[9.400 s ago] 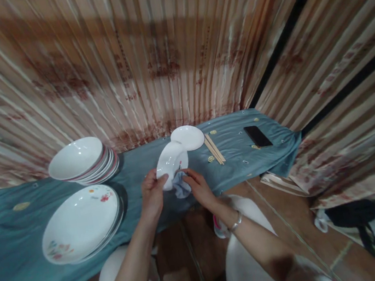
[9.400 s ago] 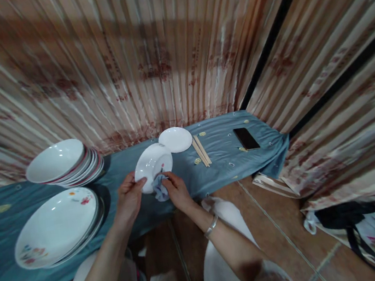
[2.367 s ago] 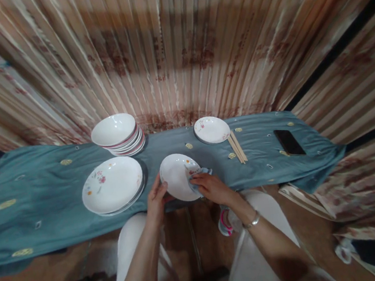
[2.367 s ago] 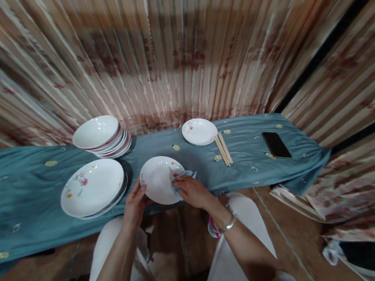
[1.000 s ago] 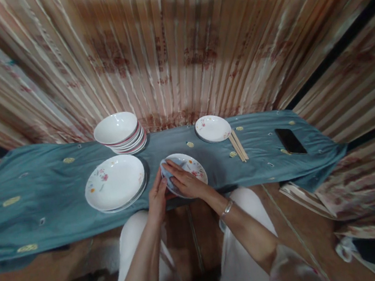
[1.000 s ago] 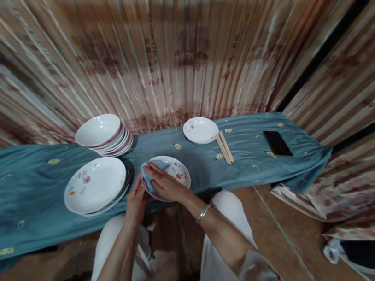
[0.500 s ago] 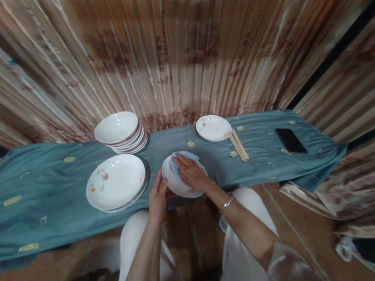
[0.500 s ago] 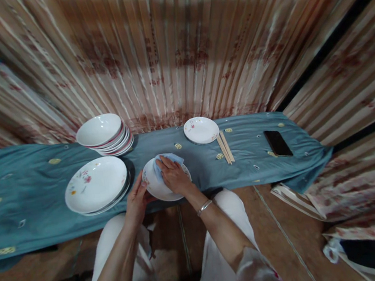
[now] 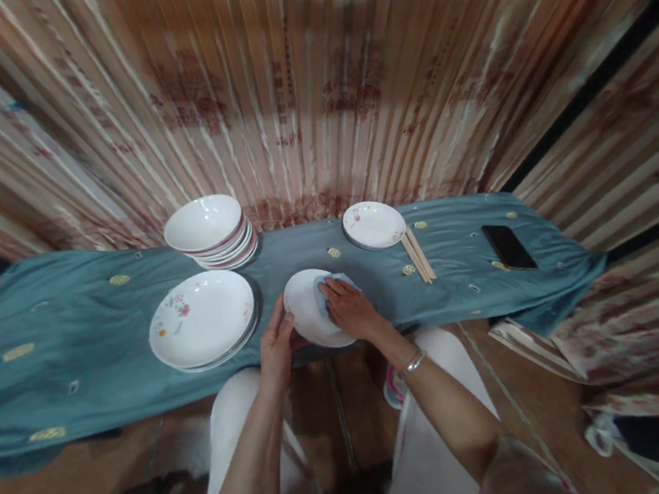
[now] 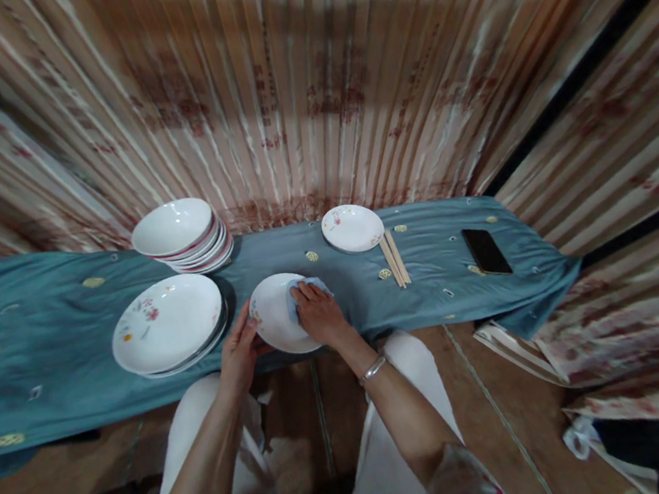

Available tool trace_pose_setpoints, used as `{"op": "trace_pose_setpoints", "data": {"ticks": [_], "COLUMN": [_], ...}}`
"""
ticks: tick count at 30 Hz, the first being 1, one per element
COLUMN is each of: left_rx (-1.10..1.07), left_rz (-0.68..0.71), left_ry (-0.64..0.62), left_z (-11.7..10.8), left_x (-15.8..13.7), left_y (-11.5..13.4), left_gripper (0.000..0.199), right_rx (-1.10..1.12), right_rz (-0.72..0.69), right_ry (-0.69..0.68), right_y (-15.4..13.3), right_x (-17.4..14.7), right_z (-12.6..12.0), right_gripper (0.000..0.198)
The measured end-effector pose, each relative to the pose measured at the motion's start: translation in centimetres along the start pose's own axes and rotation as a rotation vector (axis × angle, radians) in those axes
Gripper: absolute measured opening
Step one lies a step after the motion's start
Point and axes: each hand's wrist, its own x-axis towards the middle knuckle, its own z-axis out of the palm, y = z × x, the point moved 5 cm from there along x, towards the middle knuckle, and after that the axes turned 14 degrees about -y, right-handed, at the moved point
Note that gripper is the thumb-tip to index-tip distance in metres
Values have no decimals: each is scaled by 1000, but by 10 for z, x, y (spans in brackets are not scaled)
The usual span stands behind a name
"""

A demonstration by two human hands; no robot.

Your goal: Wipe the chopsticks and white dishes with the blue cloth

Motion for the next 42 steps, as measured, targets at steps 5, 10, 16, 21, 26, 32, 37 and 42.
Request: {"op": "trace_pose_setpoints", "data": {"ticks": [5,10,16,21,26,32,37,42], "left_rx": [24,20,17,19,22,11,5,4], "left_rz": [3,4,9,18,7,13,18,14], "left_ry": [-7,-12,-13,-16,-18,-17,-16,-6], "left_z": [0,2,3,3,4,6,5,5], "left_x": [0,-1,-2,-2,-2,-3,-3,-3], "left_y": [1,3,4,4,5,7,7,6], "left_gripper": [67,68,68,69,75,76,75,71], "right_rx": [7,90,175,200,218,262,307,322], "right_rz": [-27,-7,-22,-48,-95,-233,-282,-320], "right_ry": [-59,-127,-190,-204,-249,-231,-246,-216], "right_y": [2,3,-2,-9,-21,-32,-35,-40], "right_x": [-10,-21,-36,-45,-48,-48,-42,-32], "right_z": [3,8,10,8,1,-4,-6,-6], "right_gripper": [46,48,50,50,50,53,54,55]}}
